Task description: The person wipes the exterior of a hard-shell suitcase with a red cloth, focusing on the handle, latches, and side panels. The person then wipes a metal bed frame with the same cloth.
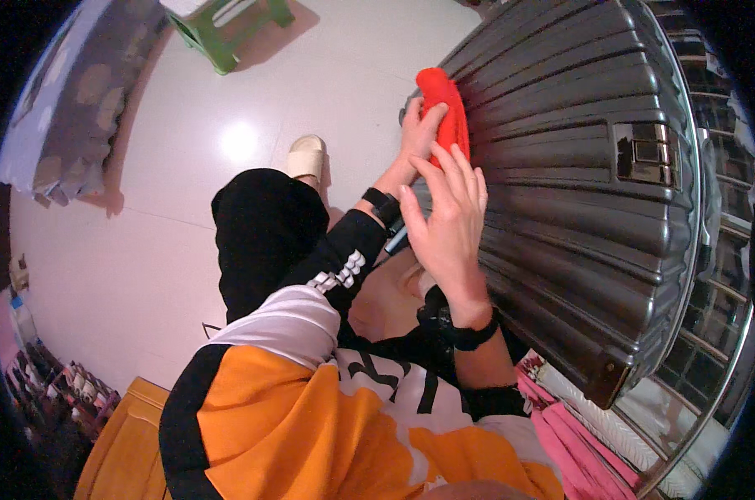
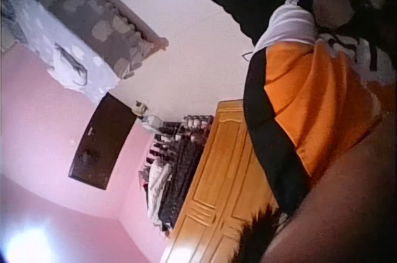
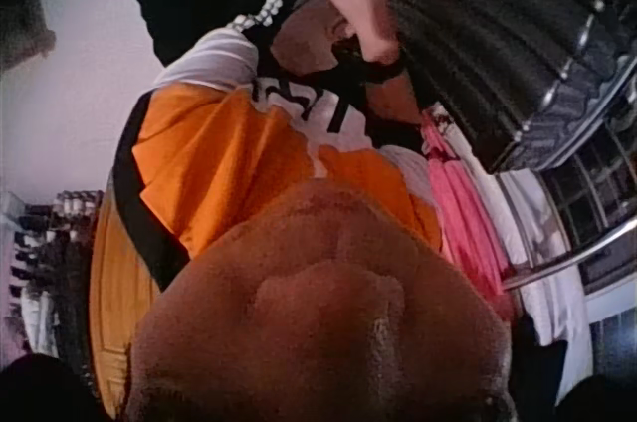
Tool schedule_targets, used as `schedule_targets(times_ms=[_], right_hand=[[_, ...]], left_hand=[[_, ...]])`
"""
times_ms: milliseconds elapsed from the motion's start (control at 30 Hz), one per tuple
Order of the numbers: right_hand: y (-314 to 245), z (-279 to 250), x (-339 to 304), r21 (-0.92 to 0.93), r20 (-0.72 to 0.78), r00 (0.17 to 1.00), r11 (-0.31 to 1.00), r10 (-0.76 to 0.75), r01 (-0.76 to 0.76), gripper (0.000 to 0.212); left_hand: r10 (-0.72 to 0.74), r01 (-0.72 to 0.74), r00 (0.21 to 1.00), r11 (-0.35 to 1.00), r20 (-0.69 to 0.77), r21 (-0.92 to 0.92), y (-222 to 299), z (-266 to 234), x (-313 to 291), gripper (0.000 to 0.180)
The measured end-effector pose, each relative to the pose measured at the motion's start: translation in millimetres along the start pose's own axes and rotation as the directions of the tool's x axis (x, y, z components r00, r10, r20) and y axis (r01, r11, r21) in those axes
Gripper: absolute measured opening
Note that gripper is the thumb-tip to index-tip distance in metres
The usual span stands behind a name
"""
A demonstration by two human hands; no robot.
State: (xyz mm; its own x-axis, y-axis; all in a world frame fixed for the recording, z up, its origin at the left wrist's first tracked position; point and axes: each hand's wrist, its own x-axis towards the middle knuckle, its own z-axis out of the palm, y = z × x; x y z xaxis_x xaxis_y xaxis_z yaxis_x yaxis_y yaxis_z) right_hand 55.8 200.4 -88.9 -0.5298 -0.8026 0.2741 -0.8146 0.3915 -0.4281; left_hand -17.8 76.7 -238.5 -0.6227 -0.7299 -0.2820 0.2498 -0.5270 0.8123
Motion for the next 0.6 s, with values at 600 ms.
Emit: schedule_targets(times_ms=[600], right_hand=[[12.2,-18.1,28.2,0.054,-0.432,0.885,0.974,-0.177,0.221,0.024]], left_hand=[[0.521,-0.558,0.799,0.829,0.302,0.045,20.0,51.4,-18.3,0.063]])
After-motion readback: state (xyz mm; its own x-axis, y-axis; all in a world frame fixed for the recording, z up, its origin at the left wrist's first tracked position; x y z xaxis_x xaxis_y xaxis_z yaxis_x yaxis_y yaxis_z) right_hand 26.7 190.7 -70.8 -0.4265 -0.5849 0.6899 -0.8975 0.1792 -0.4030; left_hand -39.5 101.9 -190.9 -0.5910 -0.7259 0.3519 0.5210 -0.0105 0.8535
